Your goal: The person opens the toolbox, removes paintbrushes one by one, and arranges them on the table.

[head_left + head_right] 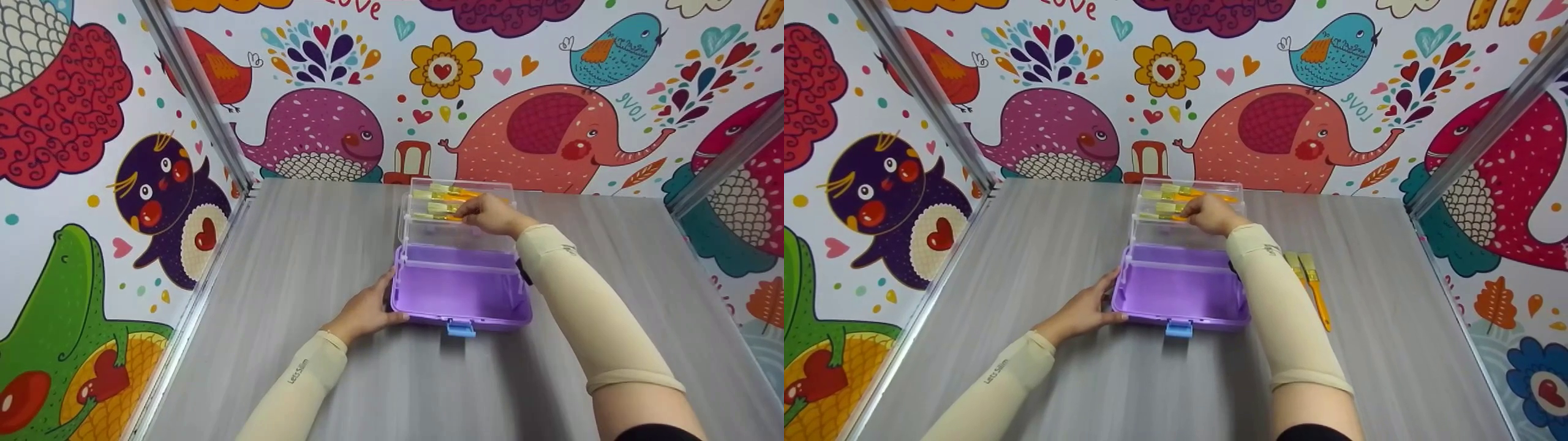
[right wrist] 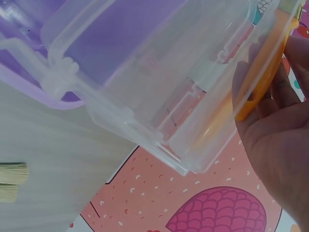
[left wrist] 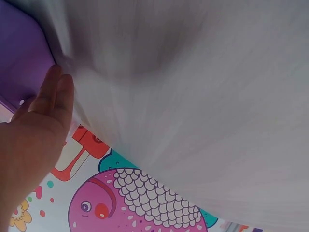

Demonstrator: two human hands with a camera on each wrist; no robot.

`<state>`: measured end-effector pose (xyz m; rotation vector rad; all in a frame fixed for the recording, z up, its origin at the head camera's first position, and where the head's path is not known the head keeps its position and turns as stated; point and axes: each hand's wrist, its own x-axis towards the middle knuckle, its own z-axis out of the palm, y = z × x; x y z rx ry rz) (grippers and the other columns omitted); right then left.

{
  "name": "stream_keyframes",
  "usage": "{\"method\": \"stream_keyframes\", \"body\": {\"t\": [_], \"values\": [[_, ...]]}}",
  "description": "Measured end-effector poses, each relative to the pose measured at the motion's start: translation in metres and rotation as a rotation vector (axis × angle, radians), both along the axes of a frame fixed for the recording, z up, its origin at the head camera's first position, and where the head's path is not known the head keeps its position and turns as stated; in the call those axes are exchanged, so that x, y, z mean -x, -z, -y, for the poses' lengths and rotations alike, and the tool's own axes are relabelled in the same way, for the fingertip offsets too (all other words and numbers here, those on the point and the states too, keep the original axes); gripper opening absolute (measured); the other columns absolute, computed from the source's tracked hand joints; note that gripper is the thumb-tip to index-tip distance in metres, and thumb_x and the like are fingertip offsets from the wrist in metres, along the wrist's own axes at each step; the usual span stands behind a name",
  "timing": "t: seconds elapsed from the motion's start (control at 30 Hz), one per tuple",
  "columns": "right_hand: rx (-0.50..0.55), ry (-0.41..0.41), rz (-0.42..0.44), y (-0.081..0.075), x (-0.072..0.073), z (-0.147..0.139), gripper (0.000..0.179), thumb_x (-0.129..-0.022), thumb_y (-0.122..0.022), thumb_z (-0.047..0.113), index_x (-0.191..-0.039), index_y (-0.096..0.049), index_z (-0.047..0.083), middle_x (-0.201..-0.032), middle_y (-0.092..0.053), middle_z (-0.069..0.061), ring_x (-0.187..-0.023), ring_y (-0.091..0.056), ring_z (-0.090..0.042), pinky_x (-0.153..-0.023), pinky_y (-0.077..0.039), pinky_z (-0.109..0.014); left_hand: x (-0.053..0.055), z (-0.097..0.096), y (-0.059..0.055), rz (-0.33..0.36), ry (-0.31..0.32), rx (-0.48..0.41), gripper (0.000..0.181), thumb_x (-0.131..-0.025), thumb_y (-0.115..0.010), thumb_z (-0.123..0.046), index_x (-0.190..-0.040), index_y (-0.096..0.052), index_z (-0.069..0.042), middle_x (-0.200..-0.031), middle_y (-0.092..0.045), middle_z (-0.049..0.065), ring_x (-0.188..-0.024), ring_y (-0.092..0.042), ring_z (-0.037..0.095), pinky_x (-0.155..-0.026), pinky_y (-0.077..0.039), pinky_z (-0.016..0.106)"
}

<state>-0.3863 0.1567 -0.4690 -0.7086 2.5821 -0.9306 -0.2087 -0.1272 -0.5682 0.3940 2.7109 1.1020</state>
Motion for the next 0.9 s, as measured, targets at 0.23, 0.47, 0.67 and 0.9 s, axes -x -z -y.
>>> {"method": "stream_keyframes", "body": {"t": [0.23, 0.47, 0.67, 0.9], "values": [[-0.006, -0.002, 0.013, 0.0, 0.001, -0.002, 0.029, -0.092, -0.055, -0.01, -0.114, -0.072, -0.003, -0.116, -0.07, -0.018, -0.109, -0.06, -0.03, -0.098, -0.047, -0.048, 0.0, -0.001, -0.001, -0.003, -0.001, -0.005, 0.105, -0.08, -0.081, -0.044, -0.159, -0.022, -0.009, -0.142, -0.049, 0.029, -0.126, -0.052, 0.043, -0.106, -0.041, 0.052], [-0.013, -0.009, -0.042, -0.001, 0.0, -0.002, 0.032, -0.09, -0.053, -0.012, -0.115, -0.071, -0.004, -0.113, -0.071, -0.018, -0.107, -0.063, -0.032, -0.095, -0.05, -0.048, 0.0, -0.001, 0.0, 0.002, -0.002, -0.01, 0.105, -0.08, -0.081, -0.044, -0.159, -0.022, -0.008, -0.143, -0.048, 0.029, -0.127, -0.051, 0.042, -0.107, -0.04, 0.051], [-0.003, 0.022, -0.051, -0.004, 0.0, -0.003, 0.037, -0.088, -0.05, -0.015, -0.117, -0.07, -0.003, -0.112, -0.069, -0.019, -0.105, -0.063, -0.032, -0.093, -0.051, -0.046, -0.001, -0.001, -0.001, 0.009, -0.006, -0.01, 0.105, -0.08, -0.081, -0.044, -0.159, -0.022, -0.009, -0.145, -0.046, 0.028, -0.128, -0.05, 0.042, -0.107, -0.039, 0.051], [0.081, 0.076, -0.05, -0.013, -0.001, -0.017, 0.042, -0.089, -0.049, -0.015, -0.123, -0.068, -0.001, -0.114, -0.067, -0.019, -0.1, -0.062, -0.031, -0.084, -0.056, -0.04, -0.001, 0.0, 0.0, 0.009, -0.012, 0.006, 0.105, -0.08, -0.08, -0.046, -0.159, -0.022, -0.009, -0.142, -0.049, 0.028, -0.126, -0.052, 0.041, -0.105, -0.041, 0.051]]}}
